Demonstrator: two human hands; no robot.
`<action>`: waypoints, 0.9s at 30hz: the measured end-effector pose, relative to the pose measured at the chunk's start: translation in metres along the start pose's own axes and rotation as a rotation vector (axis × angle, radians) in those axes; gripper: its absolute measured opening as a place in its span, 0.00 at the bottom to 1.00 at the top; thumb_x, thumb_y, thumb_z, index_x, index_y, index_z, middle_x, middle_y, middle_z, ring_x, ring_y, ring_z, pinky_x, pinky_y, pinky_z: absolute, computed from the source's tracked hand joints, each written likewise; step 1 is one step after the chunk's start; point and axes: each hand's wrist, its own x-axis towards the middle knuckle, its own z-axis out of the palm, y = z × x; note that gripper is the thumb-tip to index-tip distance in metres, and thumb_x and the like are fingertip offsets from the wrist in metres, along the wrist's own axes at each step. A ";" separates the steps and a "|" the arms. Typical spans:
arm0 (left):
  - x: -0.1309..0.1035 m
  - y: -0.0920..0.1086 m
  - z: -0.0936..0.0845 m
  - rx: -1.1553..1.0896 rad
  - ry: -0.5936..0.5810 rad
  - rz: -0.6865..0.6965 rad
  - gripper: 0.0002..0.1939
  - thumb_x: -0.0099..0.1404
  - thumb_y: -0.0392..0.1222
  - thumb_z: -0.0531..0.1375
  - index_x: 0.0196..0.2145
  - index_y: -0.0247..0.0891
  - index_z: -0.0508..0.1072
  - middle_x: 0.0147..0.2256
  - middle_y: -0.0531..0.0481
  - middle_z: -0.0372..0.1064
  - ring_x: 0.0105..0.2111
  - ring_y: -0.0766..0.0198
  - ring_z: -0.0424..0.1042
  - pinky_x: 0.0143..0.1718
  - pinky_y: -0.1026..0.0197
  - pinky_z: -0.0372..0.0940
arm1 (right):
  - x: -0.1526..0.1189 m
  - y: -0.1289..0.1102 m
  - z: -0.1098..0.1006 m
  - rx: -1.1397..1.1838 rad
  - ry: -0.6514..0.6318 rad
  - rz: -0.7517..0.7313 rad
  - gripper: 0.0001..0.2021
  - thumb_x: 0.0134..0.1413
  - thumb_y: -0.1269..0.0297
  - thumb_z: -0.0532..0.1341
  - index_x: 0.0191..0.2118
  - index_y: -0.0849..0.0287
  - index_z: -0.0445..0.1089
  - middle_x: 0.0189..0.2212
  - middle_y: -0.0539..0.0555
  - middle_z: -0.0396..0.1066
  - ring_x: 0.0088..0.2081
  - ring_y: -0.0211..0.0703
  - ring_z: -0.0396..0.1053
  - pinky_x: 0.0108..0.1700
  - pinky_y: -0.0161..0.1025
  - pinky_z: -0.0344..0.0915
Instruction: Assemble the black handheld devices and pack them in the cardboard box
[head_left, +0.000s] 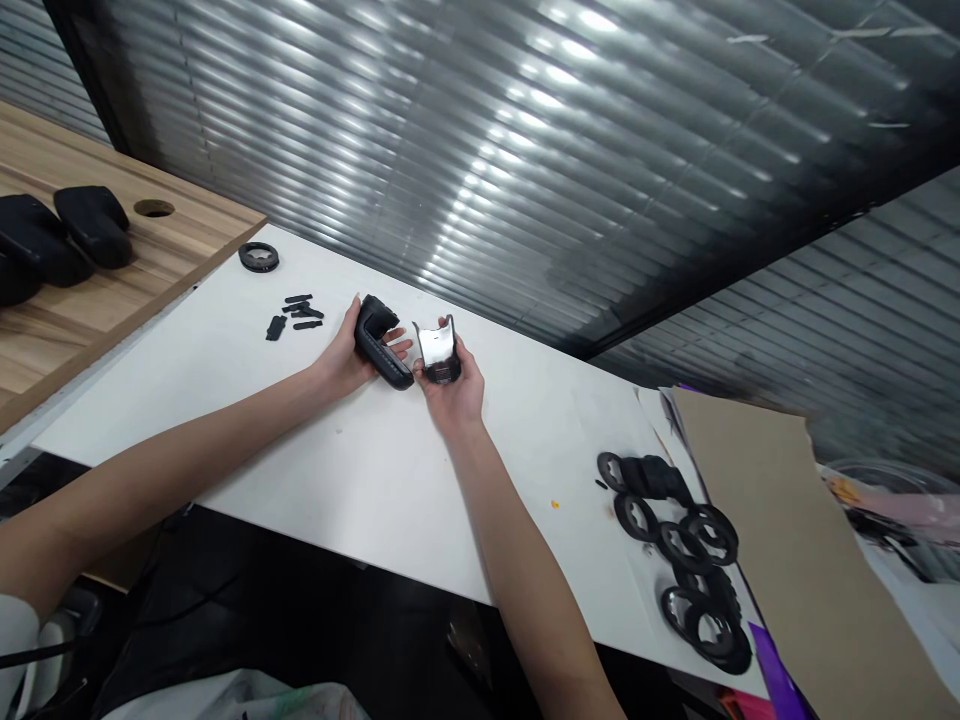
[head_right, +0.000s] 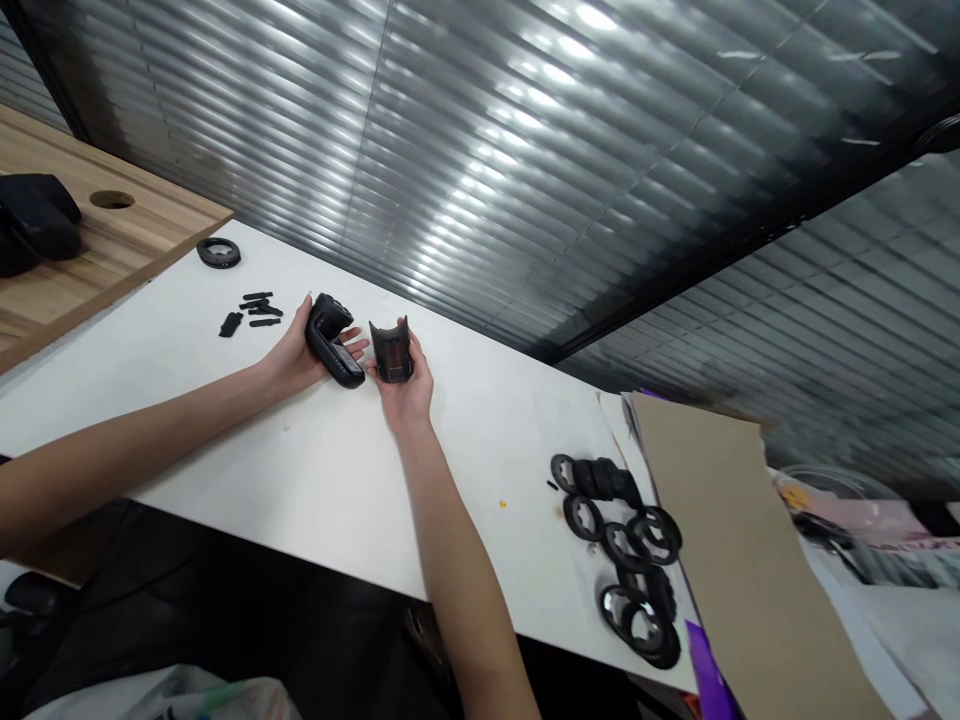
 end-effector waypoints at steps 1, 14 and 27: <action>0.000 0.000 0.000 0.001 -0.003 0.002 0.33 0.75 0.75 0.60 0.49 0.40 0.79 0.57 0.34 0.78 0.61 0.43 0.79 0.63 0.49 0.77 | 0.001 0.001 -0.001 -0.029 -0.001 -0.003 0.18 0.65 0.55 0.66 0.58 0.49 0.77 0.42 0.50 0.82 0.29 0.41 0.75 0.36 0.42 0.77; -0.007 0.001 0.007 0.121 -0.036 0.019 0.35 0.75 0.76 0.59 0.40 0.38 0.79 0.47 0.40 0.83 0.56 0.48 0.82 0.58 0.55 0.78 | -0.005 0.008 0.007 -0.383 -0.071 -0.077 0.28 0.55 0.43 0.74 0.54 0.57 0.81 0.28 0.47 0.74 0.19 0.32 0.59 0.16 0.34 0.46; -0.006 -0.001 0.006 0.077 -0.026 0.035 0.35 0.76 0.76 0.56 0.48 0.39 0.81 0.45 0.41 0.84 0.56 0.46 0.82 0.58 0.52 0.78 | -0.015 0.000 0.008 -0.566 -0.137 -0.113 0.31 0.44 0.56 0.82 0.57 0.51 0.83 0.47 0.52 0.82 0.23 0.32 0.61 0.21 0.35 0.56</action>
